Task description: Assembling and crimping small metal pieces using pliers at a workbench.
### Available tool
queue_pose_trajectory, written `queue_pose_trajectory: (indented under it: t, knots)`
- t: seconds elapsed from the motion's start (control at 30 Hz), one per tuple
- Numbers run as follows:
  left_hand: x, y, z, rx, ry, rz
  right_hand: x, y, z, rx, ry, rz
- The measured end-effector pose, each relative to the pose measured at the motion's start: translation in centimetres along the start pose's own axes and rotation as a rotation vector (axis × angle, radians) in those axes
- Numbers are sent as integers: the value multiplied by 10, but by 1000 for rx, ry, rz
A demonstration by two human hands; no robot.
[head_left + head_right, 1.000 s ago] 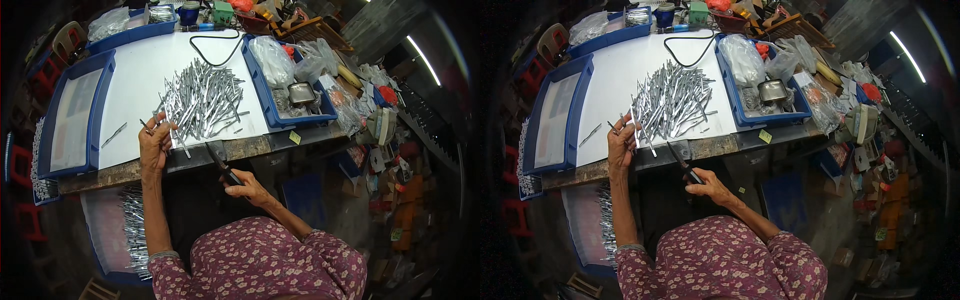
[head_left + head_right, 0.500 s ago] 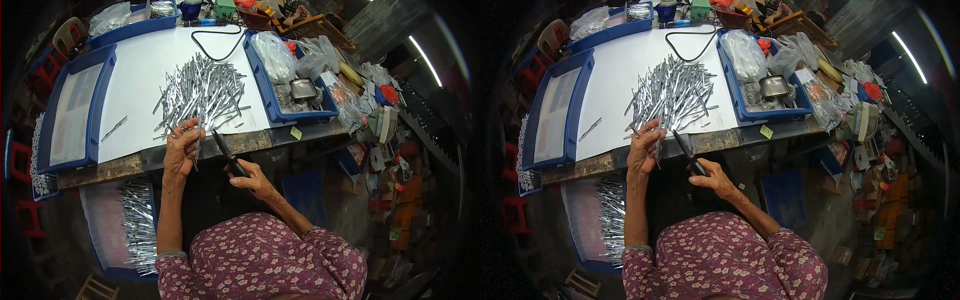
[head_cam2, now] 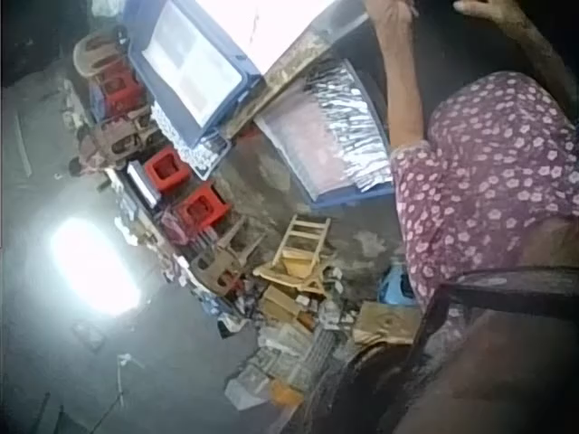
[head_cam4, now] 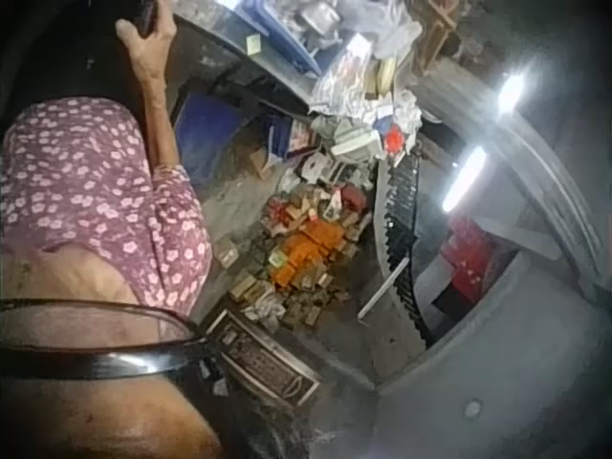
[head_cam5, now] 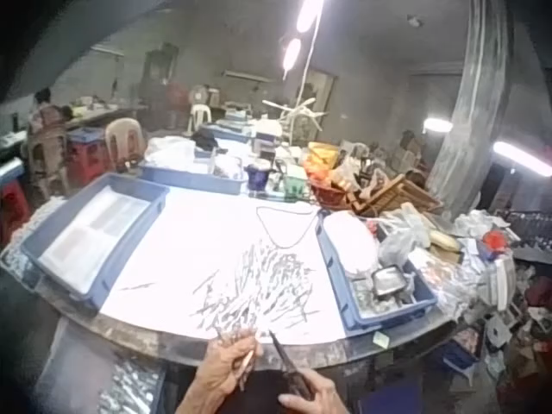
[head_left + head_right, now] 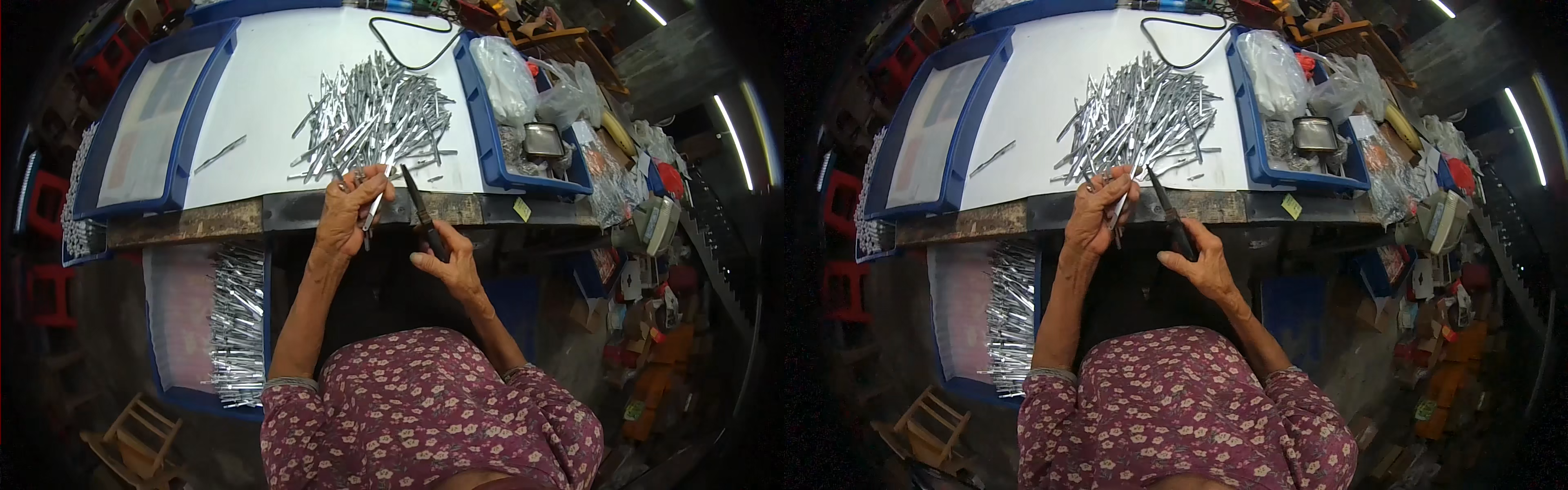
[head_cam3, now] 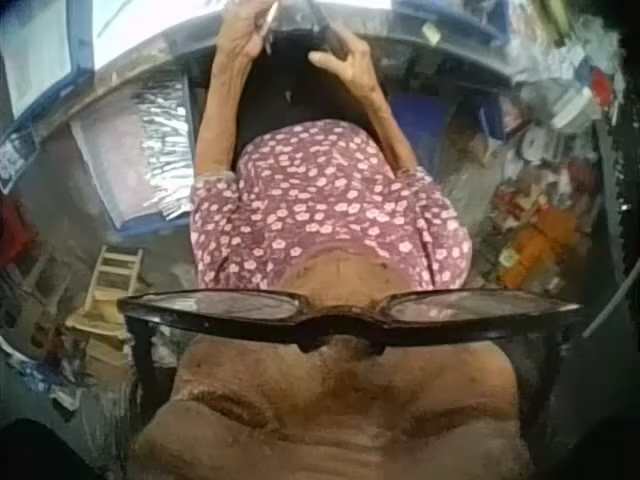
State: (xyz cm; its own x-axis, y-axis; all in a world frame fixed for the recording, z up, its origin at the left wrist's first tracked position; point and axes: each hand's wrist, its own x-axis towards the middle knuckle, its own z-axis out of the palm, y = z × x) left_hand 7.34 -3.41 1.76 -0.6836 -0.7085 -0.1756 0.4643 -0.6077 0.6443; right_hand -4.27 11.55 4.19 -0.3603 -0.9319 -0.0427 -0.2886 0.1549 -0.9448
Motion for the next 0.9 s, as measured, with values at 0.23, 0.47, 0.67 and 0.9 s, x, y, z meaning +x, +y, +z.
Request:
queue_pose_trajectory:
  t: [0.23,0.47,0.67,0.9]
  knots:
    - [-11,1,2,-175,-133,-1,8,7,6,-357,178,-282]
    - [-19,-1,5,-289,-65,-15,6,8,10,-614,277,-534]
    - [-24,-2,2,-308,-28,13,3,8,10,-689,282,-586]
    - [-30,-4,0,-331,-28,8,1,14,11,-734,292,-623]
